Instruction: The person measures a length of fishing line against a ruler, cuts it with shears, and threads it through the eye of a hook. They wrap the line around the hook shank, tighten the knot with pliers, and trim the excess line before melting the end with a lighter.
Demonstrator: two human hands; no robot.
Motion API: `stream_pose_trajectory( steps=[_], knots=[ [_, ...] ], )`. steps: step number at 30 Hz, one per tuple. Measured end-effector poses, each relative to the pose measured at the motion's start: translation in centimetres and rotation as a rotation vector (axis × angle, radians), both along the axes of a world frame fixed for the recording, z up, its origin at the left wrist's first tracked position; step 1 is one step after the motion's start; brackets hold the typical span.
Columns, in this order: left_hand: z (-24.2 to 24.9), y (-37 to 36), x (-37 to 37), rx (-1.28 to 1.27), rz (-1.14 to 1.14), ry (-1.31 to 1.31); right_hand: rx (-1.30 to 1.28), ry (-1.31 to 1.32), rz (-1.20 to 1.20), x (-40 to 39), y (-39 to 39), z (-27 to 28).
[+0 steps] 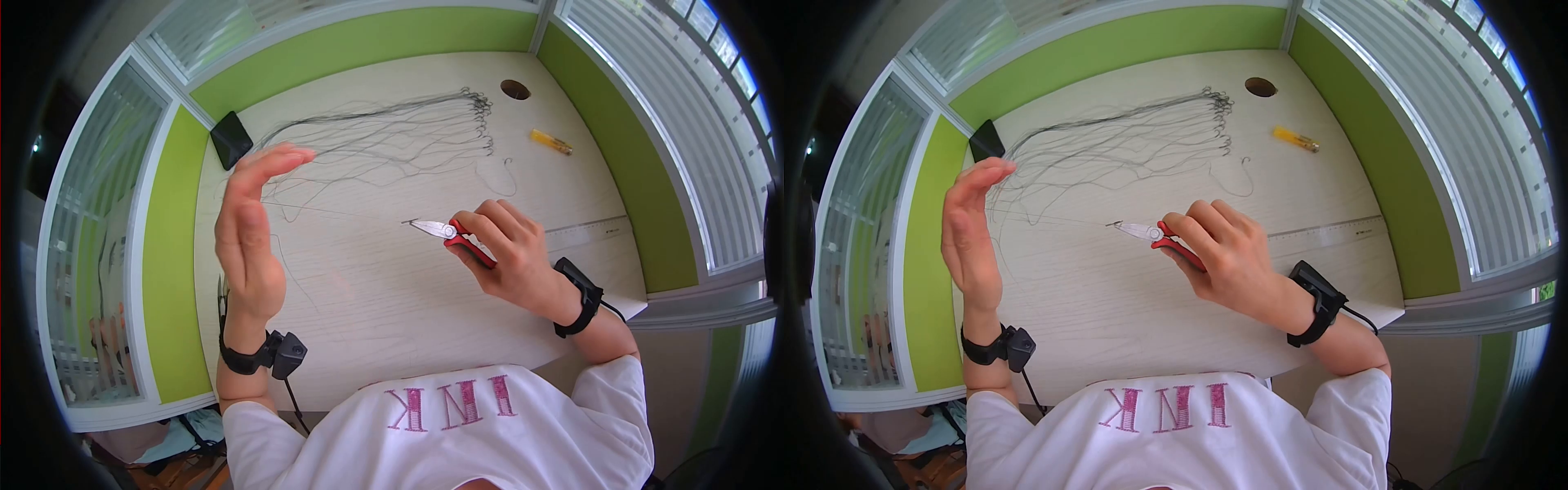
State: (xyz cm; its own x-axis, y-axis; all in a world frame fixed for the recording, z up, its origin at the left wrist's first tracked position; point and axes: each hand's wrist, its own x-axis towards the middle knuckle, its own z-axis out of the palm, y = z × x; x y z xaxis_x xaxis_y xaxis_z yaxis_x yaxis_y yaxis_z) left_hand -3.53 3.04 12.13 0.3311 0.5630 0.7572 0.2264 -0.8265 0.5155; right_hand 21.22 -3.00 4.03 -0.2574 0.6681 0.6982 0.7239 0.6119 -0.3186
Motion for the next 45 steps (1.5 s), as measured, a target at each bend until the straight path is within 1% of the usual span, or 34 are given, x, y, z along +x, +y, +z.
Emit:
stream_pose_trajectory(
  steps=[2, 4, 6, 8, 10, 12, 13, 15, 16, 18, 19, 21, 22, 24, 28, 30, 31, 33, 36, 40, 43, 45],
  knots=[
    [-1.9, 1.4, 0.4, 0.04, 0.116, 0.265, 0.025, -0.01, -0.03, 0.5, 0.2, 0.3],
    [-3.7, 0.7, 1.0, -0.379, 0.051, 0.425, 0.089, -0.028, -0.118, 1.2, 0.6, 0.5],
    [-5.3, 0.2, 1.8, -0.589, -0.043, 0.548, 0.1, -0.055, -0.162, 2.0, 1.0, 0.3],
    [-6.0, -1.1, 2.4, -0.603, -0.09, 0.554, 0.098, -0.116, -0.212, 2.7, 1.5, -0.1],
    [-6.2, -1.6, 3.2, -0.622, -0.133, 0.561, 0.066, -0.119, -0.208, 2.8, 1.7, -0.4],
    [-6.1, -1.6, 3.9, -0.056, -0.235, 0.154, 0.008, -0.095, -0.141, 2.7, 1.8, -0.9],
    [-6.0, -1.5, 4.0, -0.057, -0.234, 0.156, 0.007, -0.093, -0.141, 2.7, 1.8, -1.0],
    [-5.8, -1.3, 4.1, -0.02, -0.45, -0.027, -0.021, -0.099, -0.107, 2.4, 1.7, -1.1],
    [-6.0, -1.6, 4.2, -0.02, -0.451, -0.027, -0.022, -0.099, -0.108, 2.2, 1.6, -1.0],
    [-6.5, -2.5, 4.3, -0.27, -0.67, -0.158, -0.06, -0.066, -0.079, 1.7, 1.3, -0.7],
    [-6.7, -2.7, 4.0, -0.272, -0.671, -0.158, -0.062, -0.066, -0.079, 1.5, 1.1, -0.7],
    [-6.8, -3.0, 3.2, -0.462, -0.705, -0.109, -0.089, -0.06, -0.057, 1.4, 0.8, -0.6],
    [-6.8, -3.2, 3.3, -0.462, -0.706, -0.109, -0.089, -0.061, -0.058, 1.4, 0.8, -0.7],
    [-6.6, -3.7, 3.6, -0.567, -0.604, -0.165, -0.114, -0.007, -0.057, 1.5, 0.8, -1.1],
    [-7.5, -4.3, 3.2, -0.668, -0.587, -0.127, -0.181, 0.012, -0.074, 1.3, 0.3, -0.5],
    [-7.5, -4.7, 3.5, -0.753, -0.511, -0.148, -0.198, 0.08, -0.066, 1.2, 0.3, -0.6],
    [-7.6, -4.8, 3.5, -0.753, -0.51, -0.149, -0.199, 0.079, -0.065, 1.1, 0.3, -0.6],
    [-7.9, -4.8, 3.6, -0.835, -0.485, -0.156, -0.214, 0.073, -0.079, 1.0, 0.2, -0.5],
    [-8.4, -4.7, 3.6, -0.882, -0.498, -0.191, -0.219, 0.066, -0.095, 1.0, 0.3, -1.0],
    [-8.9, -4.7, 3.7, -0.88, -0.512, -0.204, -0.269, 0.078, -0.117, 0.9, 0.4, -1.4],
    [-9.3, -3.9, 3.5, -0.904, -0.509, -0.2, -0.224, 0.063, -0.127, 1.2, 0.9, -1.7],
    [-9.2, -2.3, 3.7, -0.731, -0.497, -0.258, -0.214, 0.086, -0.157, 1.7, 1.2, -1.9]
  ],
)
